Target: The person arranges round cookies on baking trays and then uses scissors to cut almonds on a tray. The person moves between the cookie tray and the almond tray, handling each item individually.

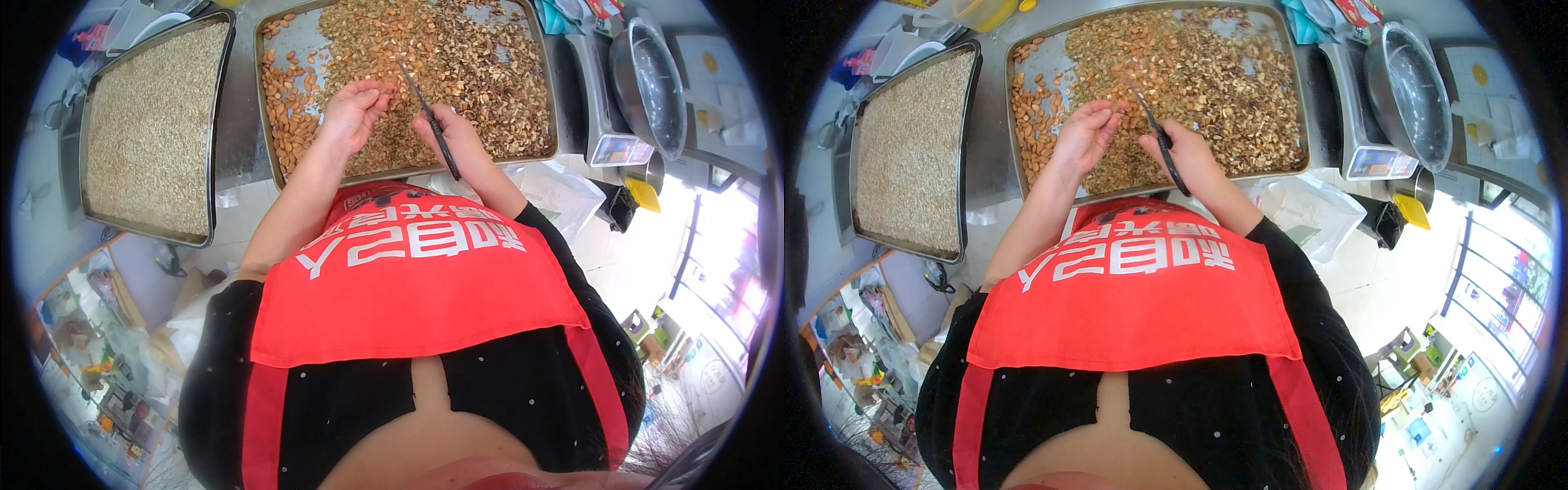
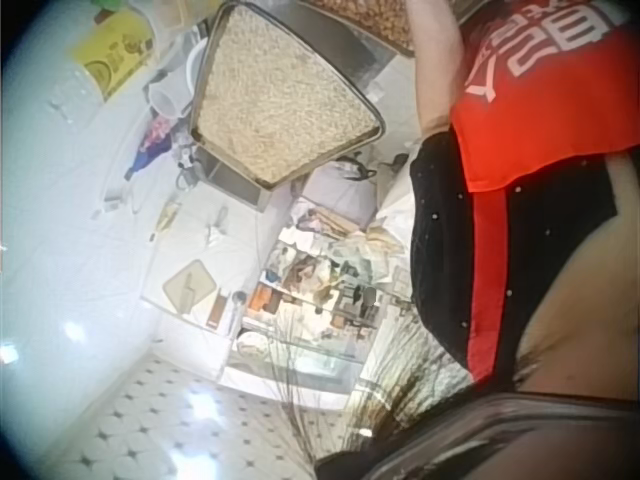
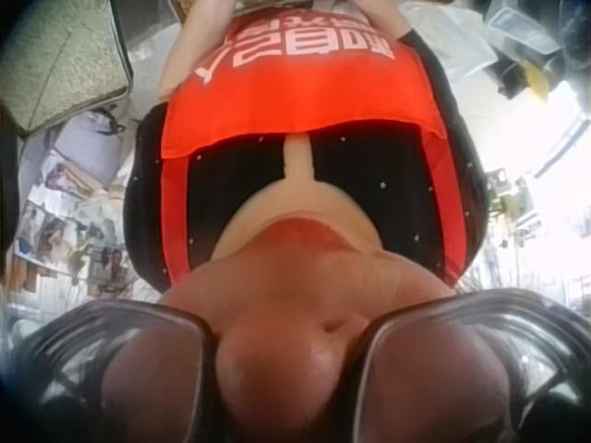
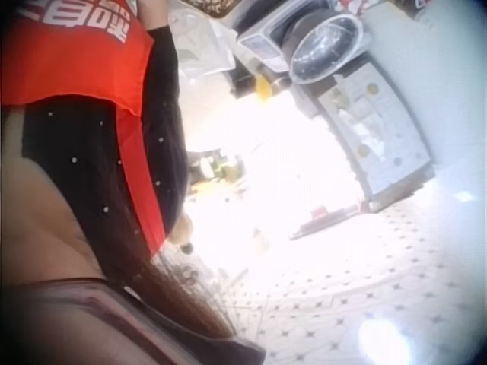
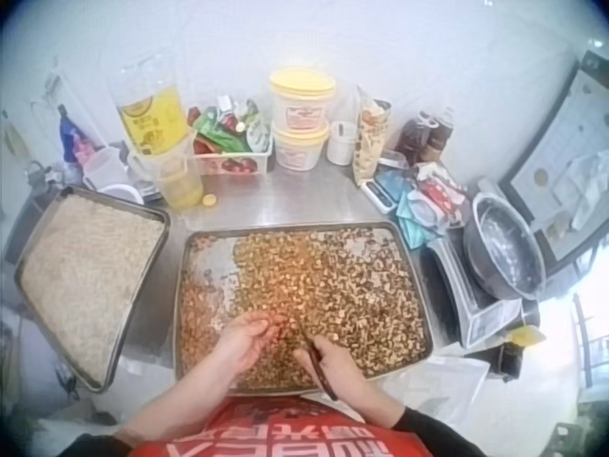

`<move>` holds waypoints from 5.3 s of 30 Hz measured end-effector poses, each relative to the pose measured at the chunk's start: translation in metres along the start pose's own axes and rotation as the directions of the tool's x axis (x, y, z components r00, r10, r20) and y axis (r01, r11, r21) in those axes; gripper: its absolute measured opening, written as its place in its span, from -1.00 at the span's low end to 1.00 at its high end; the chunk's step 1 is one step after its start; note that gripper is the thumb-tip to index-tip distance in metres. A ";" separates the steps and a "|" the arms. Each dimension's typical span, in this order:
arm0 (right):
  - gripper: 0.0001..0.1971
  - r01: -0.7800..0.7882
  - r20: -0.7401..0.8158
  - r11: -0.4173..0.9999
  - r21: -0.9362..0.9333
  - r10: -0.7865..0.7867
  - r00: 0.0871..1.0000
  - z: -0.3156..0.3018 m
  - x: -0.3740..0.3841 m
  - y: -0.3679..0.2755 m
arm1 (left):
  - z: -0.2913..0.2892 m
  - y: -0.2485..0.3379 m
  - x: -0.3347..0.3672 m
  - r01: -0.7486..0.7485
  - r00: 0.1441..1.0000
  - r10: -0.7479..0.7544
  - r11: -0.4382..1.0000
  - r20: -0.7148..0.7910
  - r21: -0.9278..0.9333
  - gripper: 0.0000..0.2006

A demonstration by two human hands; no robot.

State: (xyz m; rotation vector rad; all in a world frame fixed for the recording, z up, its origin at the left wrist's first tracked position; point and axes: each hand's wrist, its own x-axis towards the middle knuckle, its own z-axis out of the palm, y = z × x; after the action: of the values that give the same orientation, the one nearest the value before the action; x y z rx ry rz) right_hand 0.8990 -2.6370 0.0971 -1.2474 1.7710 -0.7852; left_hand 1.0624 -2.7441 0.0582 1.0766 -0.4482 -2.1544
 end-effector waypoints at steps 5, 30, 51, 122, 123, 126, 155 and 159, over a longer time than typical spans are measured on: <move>-0.58 -0.009 0.035 0.998 -0.057 0.011 0.999 0.000 -0.002 0.003 | -0.001 -0.002 0.002 -0.074 0.993 0.078 0.996 -0.088 0.054 -0.82; -0.43 0.162 -0.055 0.908 -0.386 -0.198 0.979 -0.001 -0.006 -0.013 | 0.024 -0.013 -0.004 -0.056 0.998 0.045 0.927 -0.038 -0.371 -0.82; -0.58 -0.066 0.061 0.988 -0.141 0.075 0.995 -0.001 0.004 0.001 | 0.021 -0.009 0.006 0.030 0.980 -0.032 0.999 -0.195 -0.011 -0.87; -0.72 -0.098 0.125 0.995 0.016 0.095 0.988 -0.005 -0.005 -0.020 | 0.036 0.003 -0.012 -0.158 0.984 0.164 0.984 -0.068 0.083 -0.85; -0.73 -0.111 0.129 0.993 0.030 0.106 0.986 -0.005 -0.005 -0.021 | 0.037 0.003 -0.012 -0.150 0.984 0.157 0.985 -0.083 0.082 -0.85; -0.73 -0.140 0.133 0.989 0.047 0.133 0.982 -0.006 -0.006 -0.024 | 0.036 0.002 -0.011 -0.100 0.987 0.110 0.991 -0.119 0.084 -0.86; -0.59 -0.053 -0.036 0.998 -0.025 0.052 0.998 -0.001 -0.005 0.004 | 0.016 0.006 -0.004 0.031 0.999 -0.031 1.000 -0.041 -0.003 -0.78; -0.53 -0.011 0.042 0.994 -0.109 0.015 0.999 -0.007 -0.007 -0.004 | 0.013 0.005 -0.002 -0.033 0.998 0.040 0.988 -0.045 0.150 -0.79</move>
State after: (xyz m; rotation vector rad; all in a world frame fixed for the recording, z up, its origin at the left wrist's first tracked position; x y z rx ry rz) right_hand 0.8962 -2.6314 0.1056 -1.3127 1.8057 -0.6578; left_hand 1.0546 -2.7462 0.0701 1.1905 -0.6106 -2.0842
